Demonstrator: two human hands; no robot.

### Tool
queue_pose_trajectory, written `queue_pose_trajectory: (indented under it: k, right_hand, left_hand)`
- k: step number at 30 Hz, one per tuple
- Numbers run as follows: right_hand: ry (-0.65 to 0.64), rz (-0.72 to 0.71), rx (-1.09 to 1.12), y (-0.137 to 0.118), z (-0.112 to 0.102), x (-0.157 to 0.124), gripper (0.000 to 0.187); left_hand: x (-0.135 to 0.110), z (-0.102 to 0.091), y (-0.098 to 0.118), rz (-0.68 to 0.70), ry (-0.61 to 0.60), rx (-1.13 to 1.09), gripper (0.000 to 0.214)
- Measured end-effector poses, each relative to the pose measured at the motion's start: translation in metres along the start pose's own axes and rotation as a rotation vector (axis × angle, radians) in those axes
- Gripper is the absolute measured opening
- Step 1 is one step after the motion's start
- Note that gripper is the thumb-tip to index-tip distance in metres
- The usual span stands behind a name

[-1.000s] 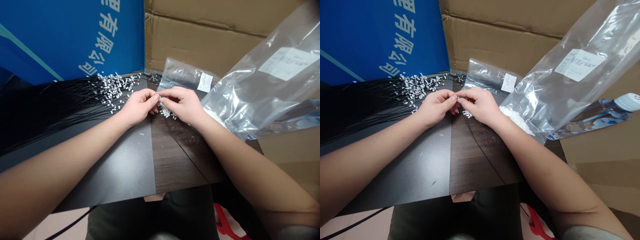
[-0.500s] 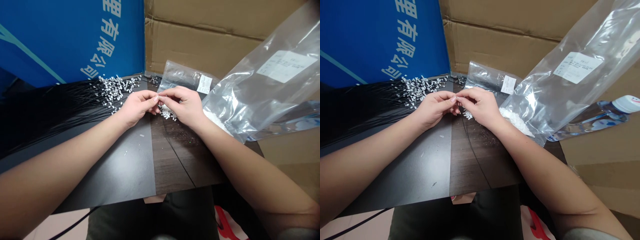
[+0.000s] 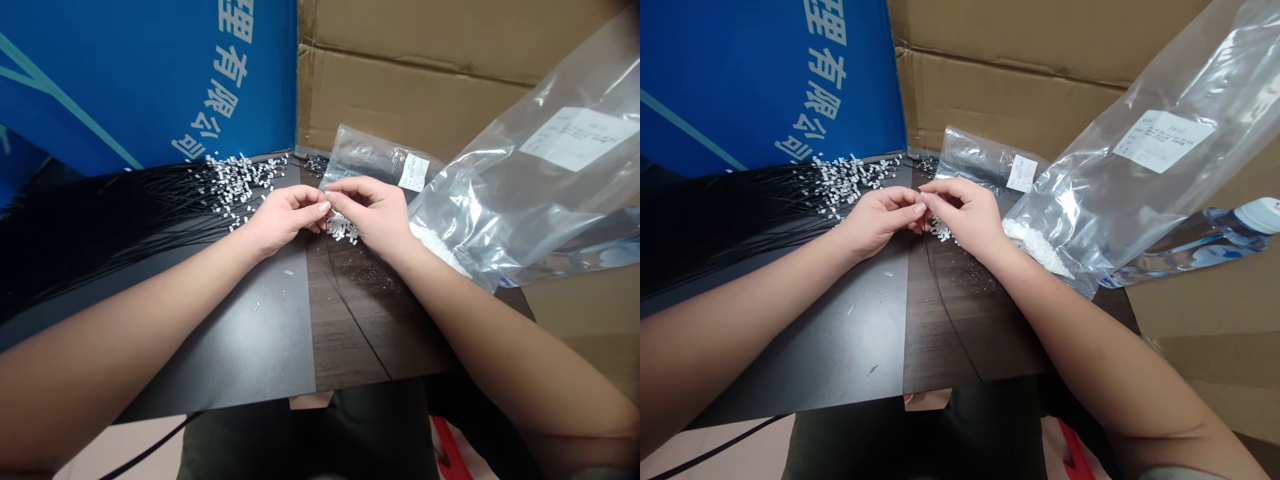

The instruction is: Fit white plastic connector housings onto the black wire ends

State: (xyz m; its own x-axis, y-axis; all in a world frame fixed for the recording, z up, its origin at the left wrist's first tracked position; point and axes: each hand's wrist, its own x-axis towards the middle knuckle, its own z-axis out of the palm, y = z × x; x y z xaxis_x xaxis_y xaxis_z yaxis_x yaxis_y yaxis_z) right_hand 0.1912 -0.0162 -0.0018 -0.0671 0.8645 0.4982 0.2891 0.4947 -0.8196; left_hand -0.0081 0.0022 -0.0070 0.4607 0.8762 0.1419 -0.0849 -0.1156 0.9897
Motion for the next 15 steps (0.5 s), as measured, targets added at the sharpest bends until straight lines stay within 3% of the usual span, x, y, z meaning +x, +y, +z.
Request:
queue_pose_trajectory:
  k: [9,15]
  right_hand:
    - [-0.022,0.122,0.03,-0.0068,-0.0061,0.0052,0.033]
    - [-0.131,0.142,0.055,-0.0087,-0.0067,0.0072,0.022]
  left_hand:
    - [-0.0019,0.0054,0.0064,-0.031,0.009,0.003,0.023]
    - [-0.0015,0.0057,0.0065,-0.032,0.022,0.06,0.011]
